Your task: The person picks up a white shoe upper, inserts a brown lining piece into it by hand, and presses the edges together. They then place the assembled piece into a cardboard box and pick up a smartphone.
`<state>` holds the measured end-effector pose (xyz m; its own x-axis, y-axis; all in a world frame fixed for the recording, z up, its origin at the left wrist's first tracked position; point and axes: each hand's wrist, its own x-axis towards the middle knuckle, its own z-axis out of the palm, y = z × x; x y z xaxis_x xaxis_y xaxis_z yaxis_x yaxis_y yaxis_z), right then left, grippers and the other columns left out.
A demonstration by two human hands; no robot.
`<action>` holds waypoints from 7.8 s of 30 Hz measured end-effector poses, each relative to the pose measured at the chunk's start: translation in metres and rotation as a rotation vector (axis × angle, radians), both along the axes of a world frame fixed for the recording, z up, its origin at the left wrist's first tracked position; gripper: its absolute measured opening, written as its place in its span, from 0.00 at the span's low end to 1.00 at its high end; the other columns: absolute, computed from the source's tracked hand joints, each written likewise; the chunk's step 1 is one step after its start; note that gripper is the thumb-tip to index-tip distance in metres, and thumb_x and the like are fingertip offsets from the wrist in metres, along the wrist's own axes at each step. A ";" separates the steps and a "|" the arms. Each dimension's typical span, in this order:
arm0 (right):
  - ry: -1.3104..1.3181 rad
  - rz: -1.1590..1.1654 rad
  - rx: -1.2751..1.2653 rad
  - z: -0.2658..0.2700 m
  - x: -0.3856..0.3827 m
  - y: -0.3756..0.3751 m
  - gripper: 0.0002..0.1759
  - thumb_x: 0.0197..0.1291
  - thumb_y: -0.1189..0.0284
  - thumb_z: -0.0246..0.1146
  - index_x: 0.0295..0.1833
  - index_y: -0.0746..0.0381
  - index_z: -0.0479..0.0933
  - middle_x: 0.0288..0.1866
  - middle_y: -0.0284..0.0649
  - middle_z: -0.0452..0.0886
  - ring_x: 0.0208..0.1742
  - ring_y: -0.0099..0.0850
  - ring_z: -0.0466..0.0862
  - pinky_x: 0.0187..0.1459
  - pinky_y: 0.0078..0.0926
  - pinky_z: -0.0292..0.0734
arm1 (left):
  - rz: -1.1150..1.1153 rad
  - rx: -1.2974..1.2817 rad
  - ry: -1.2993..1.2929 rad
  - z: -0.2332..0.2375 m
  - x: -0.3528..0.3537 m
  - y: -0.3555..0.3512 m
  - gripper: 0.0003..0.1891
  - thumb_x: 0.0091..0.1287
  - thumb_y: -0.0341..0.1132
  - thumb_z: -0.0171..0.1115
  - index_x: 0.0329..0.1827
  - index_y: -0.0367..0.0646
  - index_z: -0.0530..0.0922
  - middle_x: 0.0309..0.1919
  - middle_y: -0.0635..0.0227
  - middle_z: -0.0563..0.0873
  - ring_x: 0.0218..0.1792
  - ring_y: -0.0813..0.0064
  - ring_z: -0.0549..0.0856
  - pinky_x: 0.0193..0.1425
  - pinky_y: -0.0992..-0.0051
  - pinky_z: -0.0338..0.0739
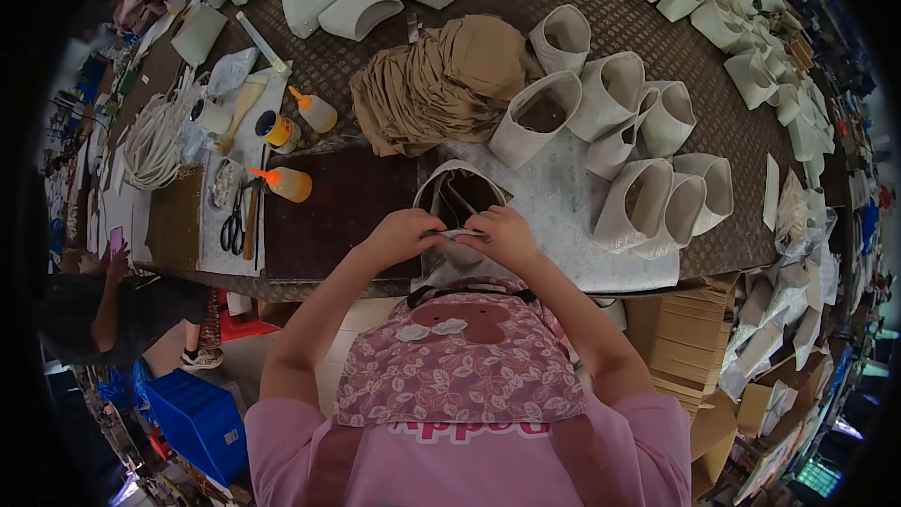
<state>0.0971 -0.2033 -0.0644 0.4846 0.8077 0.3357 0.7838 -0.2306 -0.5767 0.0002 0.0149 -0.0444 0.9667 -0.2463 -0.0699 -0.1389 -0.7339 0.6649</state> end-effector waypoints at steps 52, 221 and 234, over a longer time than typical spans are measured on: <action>-0.062 0.112 -0.024 0.027 -0.013 0.006 0.05 0.46 0.70 0.70 0.28 0.55 0.79 0.31 0.35 0.77 0.47 0.39 0.76 0.62 0.43 0.62 | 0.396 0.001 -0.192 0.000 -0.036 -0.055 0.08 0.62 0.41 0.66 0.31 0.48 0.83 0.25 0.68 0.83 0.34 0.67 0.82 0.60 0.64 0.64; 1.030 0.187 -0.244 0.029 0.047 0.003 0.07 0.57 0.80 0.68 0.42 0.68 0.84 0.33 0.38 0.85 0.32 0.24 0.84 0.33 0.22 0.79 | -0.161 -0.360 0.181 -0.006 0.043 -0.008 0.15 0.53 0.31 0.68 0.42 0.35 0.78 0.34 0.59 0.81 0.37 0.63 0.82 0.39 0.65 0.74; 0.520 0.197 -0.236 0.028 0.018 0.014 0.08 0.56 0.74 0.70 0.39 0.65 0.82 0.33 0.43 0.85 0.34 0.31 0.86 0.38 0.28 0.79 | -0.282 0.043 0.047 -0.014 0.048 -0.012 0.10 0.49 0.29 0.67 0.35 0.35 0.83 0.35 0.52 0.84 0.39 0.49 0.83 0.43 0.58 0.76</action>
